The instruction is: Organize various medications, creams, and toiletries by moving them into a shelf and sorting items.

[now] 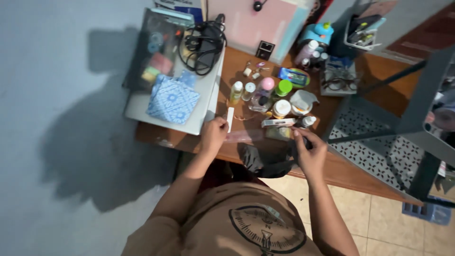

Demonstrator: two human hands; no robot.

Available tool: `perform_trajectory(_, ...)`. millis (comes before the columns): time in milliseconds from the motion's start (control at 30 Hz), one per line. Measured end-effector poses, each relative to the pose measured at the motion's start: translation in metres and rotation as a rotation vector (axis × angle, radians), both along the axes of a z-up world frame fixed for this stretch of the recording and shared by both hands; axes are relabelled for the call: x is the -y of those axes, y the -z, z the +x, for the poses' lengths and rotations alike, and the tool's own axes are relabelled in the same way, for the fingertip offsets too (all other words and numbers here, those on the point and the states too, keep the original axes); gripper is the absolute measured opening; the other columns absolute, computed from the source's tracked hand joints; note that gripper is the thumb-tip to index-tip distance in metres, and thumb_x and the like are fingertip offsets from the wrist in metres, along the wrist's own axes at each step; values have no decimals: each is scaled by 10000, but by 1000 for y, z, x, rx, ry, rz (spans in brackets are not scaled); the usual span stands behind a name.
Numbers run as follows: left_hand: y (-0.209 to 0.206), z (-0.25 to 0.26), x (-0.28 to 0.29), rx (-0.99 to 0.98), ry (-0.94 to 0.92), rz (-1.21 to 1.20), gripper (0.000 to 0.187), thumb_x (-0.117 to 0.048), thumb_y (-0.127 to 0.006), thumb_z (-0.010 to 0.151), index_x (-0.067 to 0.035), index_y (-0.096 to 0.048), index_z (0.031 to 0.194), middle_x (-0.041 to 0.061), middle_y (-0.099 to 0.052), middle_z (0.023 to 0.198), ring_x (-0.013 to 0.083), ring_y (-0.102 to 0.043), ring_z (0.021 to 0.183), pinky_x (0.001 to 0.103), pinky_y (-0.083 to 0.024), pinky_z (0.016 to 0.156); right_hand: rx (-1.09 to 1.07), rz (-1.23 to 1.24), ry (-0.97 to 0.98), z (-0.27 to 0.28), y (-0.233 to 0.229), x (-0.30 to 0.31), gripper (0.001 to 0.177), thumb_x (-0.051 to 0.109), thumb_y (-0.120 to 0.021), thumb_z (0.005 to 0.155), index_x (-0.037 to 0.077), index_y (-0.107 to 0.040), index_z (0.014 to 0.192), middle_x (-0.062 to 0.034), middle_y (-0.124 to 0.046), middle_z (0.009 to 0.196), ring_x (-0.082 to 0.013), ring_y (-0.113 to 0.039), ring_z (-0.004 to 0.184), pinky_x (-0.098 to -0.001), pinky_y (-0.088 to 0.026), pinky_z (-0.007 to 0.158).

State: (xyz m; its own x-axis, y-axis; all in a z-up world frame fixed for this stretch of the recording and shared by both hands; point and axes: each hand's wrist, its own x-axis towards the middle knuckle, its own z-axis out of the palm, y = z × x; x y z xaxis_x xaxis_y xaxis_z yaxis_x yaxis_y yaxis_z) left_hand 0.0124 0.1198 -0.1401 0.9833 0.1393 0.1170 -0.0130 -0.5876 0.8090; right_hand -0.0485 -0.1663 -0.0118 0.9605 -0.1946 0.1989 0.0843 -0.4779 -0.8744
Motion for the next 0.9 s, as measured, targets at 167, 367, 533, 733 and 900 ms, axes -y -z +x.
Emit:
perform_trajectory(167,35,11,5,-30,-32,-32,142,-177,-752,834,-37,-739,817,181,-736,776,356,-733,727,447,-582,657,16,-8,-52,2,-14,-16,176,132,-696,1008,4,-765,1107,-119,-778,1039,-133,-698,966,-273,-519,892)
perform_trajectory(367,32,13,7,-63,-57,-5,169,-186,-759,816,-28,-711,781,198,-715,734,389,-715,709,477,-575,655,-7,-36,-37,1,-11,-15,179,127,-702,1002,8,-775,1114,-108,-761,959,-127,-652,872,-269,-499,828)
perform_trajectory(533,29,13,6,-70,-46,114,201,-231,-741,851,-47,-704,781,205,-694,702,410,-700,701,501,-569,660,-31,-40,-1,-1,-3,-9,192,140,-712,1009,6,-779,1128,-102,-752,922,-112,-615,835,-256,-494,806)
perform_trajectory(733,-5,8,12,-7,-9,233,264,-299,-702,893,-58,-681,787,174,-690,671,407,-692,661,517,-550,621,-41,5,-8,-4,3,-6,200,152,-709,1007,-9,-764,1112,-98,-767,972,-109,-667,886,-264,-520,825)
perform_trajectory(900,-39,2,33,-78,114,343,325,-348,-588,1053,-137,-718,842,156,-661,615,356,-687,582,485,-544,551,-63,-34,73,-7,8,-1,212,167,-723,1002,-13,-767,1105,-101,-759,979,-113,-664,881,-272,-518,802)
